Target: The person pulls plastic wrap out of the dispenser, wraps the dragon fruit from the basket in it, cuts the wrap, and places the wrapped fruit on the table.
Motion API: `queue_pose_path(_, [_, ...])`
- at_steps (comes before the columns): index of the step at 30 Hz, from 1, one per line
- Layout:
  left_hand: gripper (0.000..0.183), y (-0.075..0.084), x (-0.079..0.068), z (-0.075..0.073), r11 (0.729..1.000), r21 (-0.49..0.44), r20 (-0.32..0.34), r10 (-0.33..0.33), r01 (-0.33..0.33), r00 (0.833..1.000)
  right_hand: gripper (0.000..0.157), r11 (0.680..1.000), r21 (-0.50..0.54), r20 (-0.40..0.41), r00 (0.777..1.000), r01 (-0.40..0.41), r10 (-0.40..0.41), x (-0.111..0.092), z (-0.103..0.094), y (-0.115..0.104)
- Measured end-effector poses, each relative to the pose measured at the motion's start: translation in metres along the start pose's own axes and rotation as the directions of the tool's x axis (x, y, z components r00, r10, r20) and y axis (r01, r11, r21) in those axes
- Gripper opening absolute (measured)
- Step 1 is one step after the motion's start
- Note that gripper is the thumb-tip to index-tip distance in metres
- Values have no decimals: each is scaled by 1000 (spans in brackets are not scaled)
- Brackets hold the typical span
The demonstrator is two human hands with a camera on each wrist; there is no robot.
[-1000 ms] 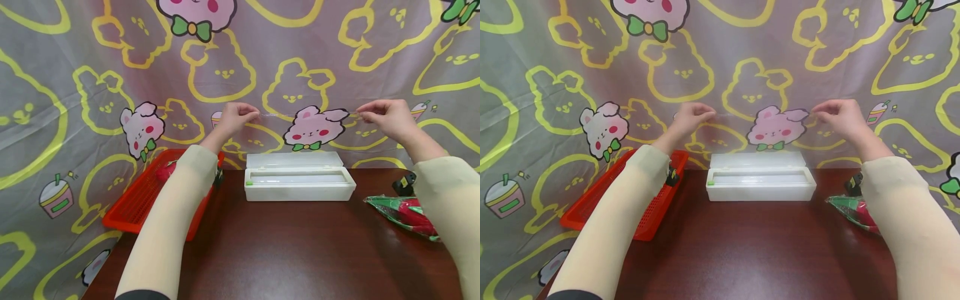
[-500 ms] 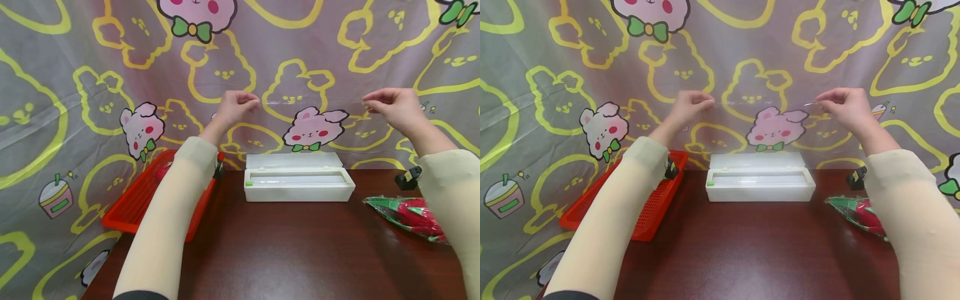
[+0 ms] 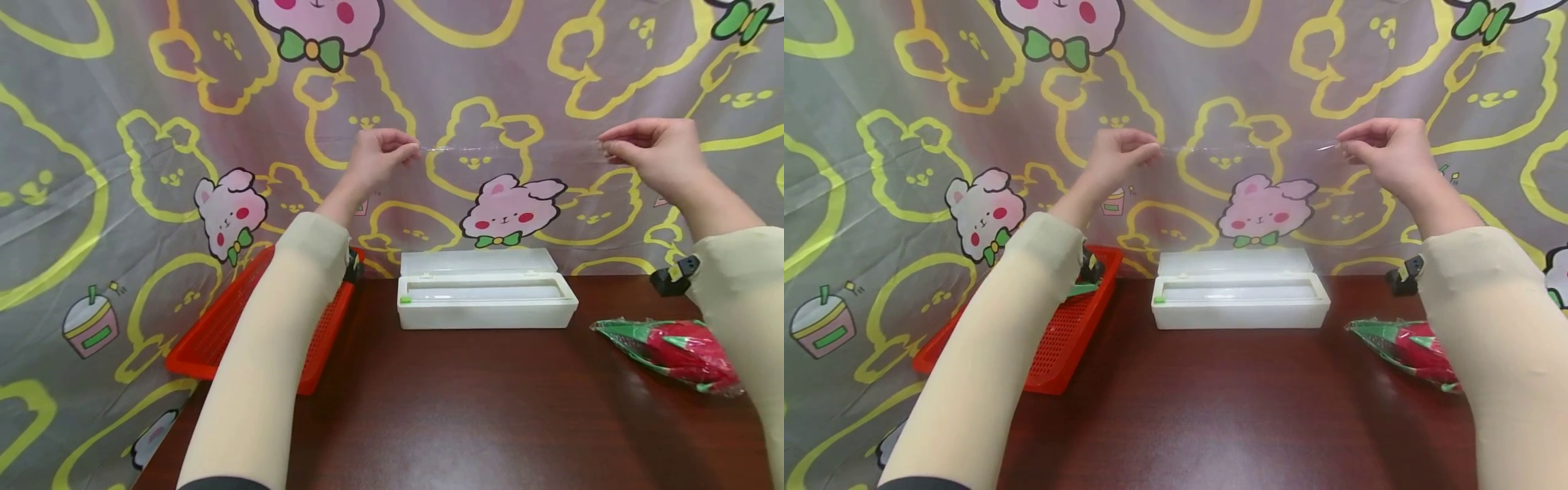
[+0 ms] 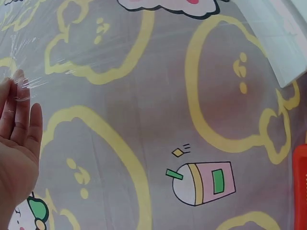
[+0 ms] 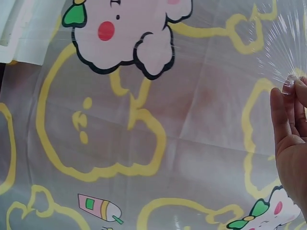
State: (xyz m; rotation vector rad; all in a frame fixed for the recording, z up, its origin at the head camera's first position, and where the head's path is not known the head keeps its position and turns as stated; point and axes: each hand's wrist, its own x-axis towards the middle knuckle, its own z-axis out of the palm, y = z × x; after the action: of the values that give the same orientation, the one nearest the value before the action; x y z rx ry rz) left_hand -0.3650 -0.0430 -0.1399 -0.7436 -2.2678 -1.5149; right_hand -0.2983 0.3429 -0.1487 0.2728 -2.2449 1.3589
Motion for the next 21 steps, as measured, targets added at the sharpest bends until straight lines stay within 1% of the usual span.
queue_pose_path(5, [19,8,1,-3,1000,-16,-8,-8,8,1000,16,994,108,0,1000,20,-20,2,-3,-7])
queue_pose_path(9, [19,14,2,-6,999,-49,-12,15,-16,1000,14,988,151,-10,1000,22,-21,4,-6,-12])
queue_pose_path(14, [19,20,3,-10,994,-94,-22,63,-64,998,14,993,106,-42,998,41,-37,7,-7,-18])
queue_pose_path(16, [19,22,3,-12,992,-97,-22,74,-76,997,15,995,84,-51,998,45,-40,8,-7,-21])
queue_pose_path(21, [18,28,5,-16,992,-109,-22,59,-61,998,17,994,87,-57,996,72,-68,10,-9,-28])
